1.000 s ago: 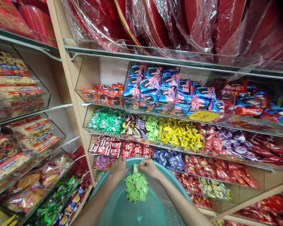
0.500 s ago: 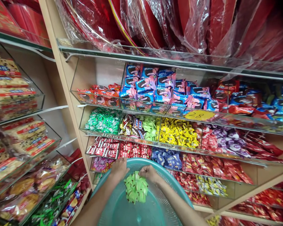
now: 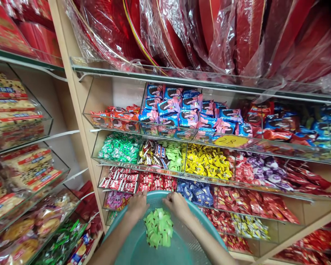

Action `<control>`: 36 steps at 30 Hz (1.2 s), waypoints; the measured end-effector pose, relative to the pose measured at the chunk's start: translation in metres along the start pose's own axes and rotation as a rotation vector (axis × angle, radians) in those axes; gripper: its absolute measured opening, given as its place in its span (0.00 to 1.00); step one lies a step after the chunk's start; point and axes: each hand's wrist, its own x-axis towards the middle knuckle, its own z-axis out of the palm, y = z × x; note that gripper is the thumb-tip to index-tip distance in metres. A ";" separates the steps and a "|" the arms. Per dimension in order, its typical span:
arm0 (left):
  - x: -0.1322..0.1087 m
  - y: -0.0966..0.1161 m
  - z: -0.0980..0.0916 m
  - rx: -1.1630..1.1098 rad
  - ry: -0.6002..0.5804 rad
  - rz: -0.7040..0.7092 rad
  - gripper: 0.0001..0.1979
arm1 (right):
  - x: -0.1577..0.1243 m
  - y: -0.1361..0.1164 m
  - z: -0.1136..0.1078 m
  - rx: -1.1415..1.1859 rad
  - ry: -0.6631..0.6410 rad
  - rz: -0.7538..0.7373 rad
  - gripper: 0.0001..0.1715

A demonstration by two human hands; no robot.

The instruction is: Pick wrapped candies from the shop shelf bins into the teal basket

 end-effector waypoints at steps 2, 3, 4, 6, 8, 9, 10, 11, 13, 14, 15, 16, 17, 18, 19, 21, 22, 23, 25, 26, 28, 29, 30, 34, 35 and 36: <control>0.001 0.000 0.000 -0.003 0.005 -0.017 0.23 | 0.001 -0.021 -0.032 -0.037 0.008 -0.112 0.16; 0.001 -0.001 0.000 -0.001 0.005 -0.029 0.23 | 0.004 -0.031 -0.049 -0.055 0.017 -0.171 0.17; 0.000 -0.001 0.000 0.003 0.005 -0.038 0.23 | 0.007 -0.040 -0.065 -0.091 0.064 -0.210 0.18; -0.001 -0.002 0.000 0.008 0.002 -0.047 0.24 | 0.018 -0.054 -0.092 -0.232 0.159 -0.259 0.19; -0.003 -0.002 -0.001 0.004 0.001 -0.046 0.24 | 0.033 -0.061 -0.110 -0.456 0.259 -0.272 0.16; -0.004 -0.003 -0.001 -0.001 0.000 -0.047 0.23 | 0.041 -0.063 -0.115 -0.571 0.288 -0.277 0.14; -0.005 -0.003 -0.002 -0.007 0.002 -0.049 0.22 | 0.049 -0.064 -0.119 -0.672 0.301 -0.283 0.12; -0.006 -0.004 -0.002 -0.011 0.003 -0.053 0.22 | 0.056 -0.063 -0.120 -0.753 0.297 -0.289 0.11; -0.007 -0.005 -0.002 -0.018 0.008 -0.056 0.22 | 0.068 -0.062 -0.118 -0.853 0.257 -0.290 0.11; -0.008 -0.006 -0.002 -0.019 0.011 -0.056 0.22 | 0.072 -0.061 -0.116 -0.886 0.235 -0.280 0.12; -0.008 -0.007 -0.001 -0.019 0.012 -0.057 0.21 | 0.076 -0.060 -0.113 -0.917 0.218 -0.261 0.12; -0.008 -0.008 0.000 -0.020 0.013 -0.060 0.22 | 0.078 -0.059 -0.111 -0.945 0.203 -0.241 0.12; -0.008 -0.009 0.001 -0.020 0.015 -0.063 0.22 | 0.080 -0.058 -0.108 -0.970 0.190 -0.224 0.12; -0.008 -0.010 0.002 -0.020 0.019 -0.066 0.22 | 0.081 -0.057 -0.106 -0.991 0.181 -0.211 0.12; -0.008 -0.011 0.004 -0.021 0.022 -0.070 0.22 | 0.082 -0.056 -0.104 -1.005 0.176 -0.204 0.12; -0.007 -0.013 0.006 -0.021 0.030 -0.071 0.22 | 0.084 -0.055 -0.102 -1.018 0.173 -0.196 0.12; -0.007 -0.014 0.006 -0.022 0.032 -0.070 0.22 | 0.085 -0.055 -0.102 -1.021 0.173 -0.193 0.12; -0.008 -0.014 0.006 -0.023 0.030 -0.071 0.22 | 0.085 -0.054 -0.102 -1.022 0.172 -0.188 0.12; -0.009 -0.014 0.005 -0.025 0.023 -0.075 0.21 | 0.086 -0.054 -0.102 -1.027 0.165 -0.181 0.13; -0.009 -0.014 0.004 -0.025 0.020 -0.077 0.21 | 0.086 -0.054 -0.102 -1.031 0.161 -0.181 0.13; -0.011 -0.013 0.002 -0.025 0.020 -0.079 0.22 | 0.087 -0.053 -0.103 -1.035 0.160 -0.187 0.12; -0.012 -0.012 0.002 -0.025 0.022 -0.078 0.22 | 0.087 -0.053 -0.102 -1.036 0.167 -0.192 0.12; -0.012 -0.012 0.001 -0.024 0.024 -0.078 0.22 | 0.087 -0.052 -0.102 -1.037 0.174 -0.196 0.12; -0.012 -0.013 0.004 -0.021 0.023 -0.069 0.23 | 0.085 -0.049 -0.102 -1.037 0.197 -0.208 0.11; -0.011 -0.013 0.005 -0.020 0.022 -0.068 0.23 | 0.084 -0.048 -0.102 -1.036 0.204 -0.215 0.11; -0.010 -0.013 0.006 -0.019 0.023 -0.068 0.23 | 0.083 -0.047 -0.102 -1.034 0.208 -0.221 0.11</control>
